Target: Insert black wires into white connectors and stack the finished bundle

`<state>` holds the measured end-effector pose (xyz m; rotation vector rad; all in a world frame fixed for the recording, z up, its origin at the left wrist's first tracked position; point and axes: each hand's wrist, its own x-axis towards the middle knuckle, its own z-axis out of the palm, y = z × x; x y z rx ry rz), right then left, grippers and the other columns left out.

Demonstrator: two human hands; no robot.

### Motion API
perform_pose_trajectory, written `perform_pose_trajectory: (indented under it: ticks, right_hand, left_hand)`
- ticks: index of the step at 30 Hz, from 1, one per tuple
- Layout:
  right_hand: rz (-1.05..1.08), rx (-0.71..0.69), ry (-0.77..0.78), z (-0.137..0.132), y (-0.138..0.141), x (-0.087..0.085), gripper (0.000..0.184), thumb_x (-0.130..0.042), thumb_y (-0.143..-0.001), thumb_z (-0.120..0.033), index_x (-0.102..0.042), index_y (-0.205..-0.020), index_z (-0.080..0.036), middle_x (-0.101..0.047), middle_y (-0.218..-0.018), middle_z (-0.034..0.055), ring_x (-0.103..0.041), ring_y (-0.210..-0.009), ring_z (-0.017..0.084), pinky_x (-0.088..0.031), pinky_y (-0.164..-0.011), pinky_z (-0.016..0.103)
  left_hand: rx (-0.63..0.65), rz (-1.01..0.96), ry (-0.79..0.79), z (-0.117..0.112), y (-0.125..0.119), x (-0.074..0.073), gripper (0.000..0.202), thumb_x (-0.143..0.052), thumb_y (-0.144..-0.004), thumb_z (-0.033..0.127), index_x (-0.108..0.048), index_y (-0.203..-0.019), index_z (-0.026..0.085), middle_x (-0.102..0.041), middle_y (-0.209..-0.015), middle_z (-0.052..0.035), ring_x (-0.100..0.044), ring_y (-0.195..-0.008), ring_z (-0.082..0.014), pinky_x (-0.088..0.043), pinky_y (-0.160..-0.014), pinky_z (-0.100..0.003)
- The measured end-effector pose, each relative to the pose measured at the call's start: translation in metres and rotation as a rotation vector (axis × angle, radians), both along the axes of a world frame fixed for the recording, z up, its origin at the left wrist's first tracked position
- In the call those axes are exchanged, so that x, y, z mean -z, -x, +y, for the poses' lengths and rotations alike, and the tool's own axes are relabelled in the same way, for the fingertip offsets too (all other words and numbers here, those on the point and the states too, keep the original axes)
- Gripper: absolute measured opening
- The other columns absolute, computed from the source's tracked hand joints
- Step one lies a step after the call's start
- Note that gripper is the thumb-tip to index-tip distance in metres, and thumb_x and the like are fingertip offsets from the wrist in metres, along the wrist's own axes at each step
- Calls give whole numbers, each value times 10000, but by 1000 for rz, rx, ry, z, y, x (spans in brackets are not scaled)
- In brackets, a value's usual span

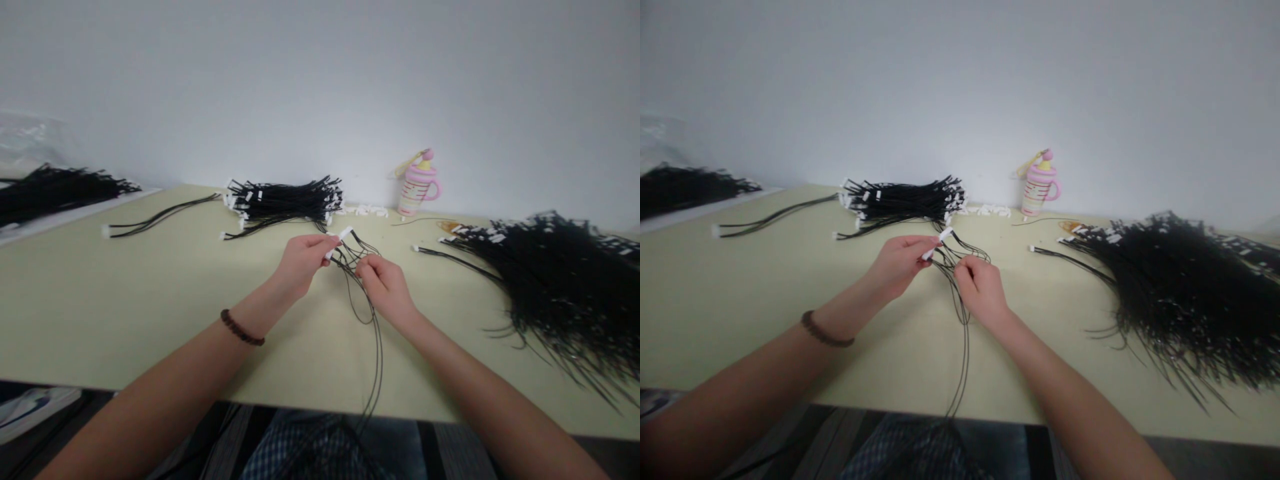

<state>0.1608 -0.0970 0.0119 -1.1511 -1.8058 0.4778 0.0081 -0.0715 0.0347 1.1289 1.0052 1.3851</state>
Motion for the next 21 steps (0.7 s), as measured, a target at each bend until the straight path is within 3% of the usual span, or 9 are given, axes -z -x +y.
perform_pose_trajectory:
  ticks: [14, 21]
  right_hand:
    - [20, -47, -7, -1, -1, -1, 207, -382, -823, -207, -479, -641, -183, -460, -529, -31, -441, -521, 111, -321, -532, 221]
    - [-31, -44, -87, -1, 0, 0, 192, -438, -833, -220, -551, -689, -161, -530, -603, -12, -479, -575, 107, -333, -563, 218]
  left_hand:
    - [-2, 101, -97, 0, 0, 3, 223, -714, -645, 332, -704, -691, 114, -515, -547, 13, -410, -525, -69, -322, -486, -206]
    - [1, 169, -127, -3, -2, 2, 210, -695, -665, 334, -709, -697, 126, -507, -515, 24, -401, -511, -75, -313, -484, -212]
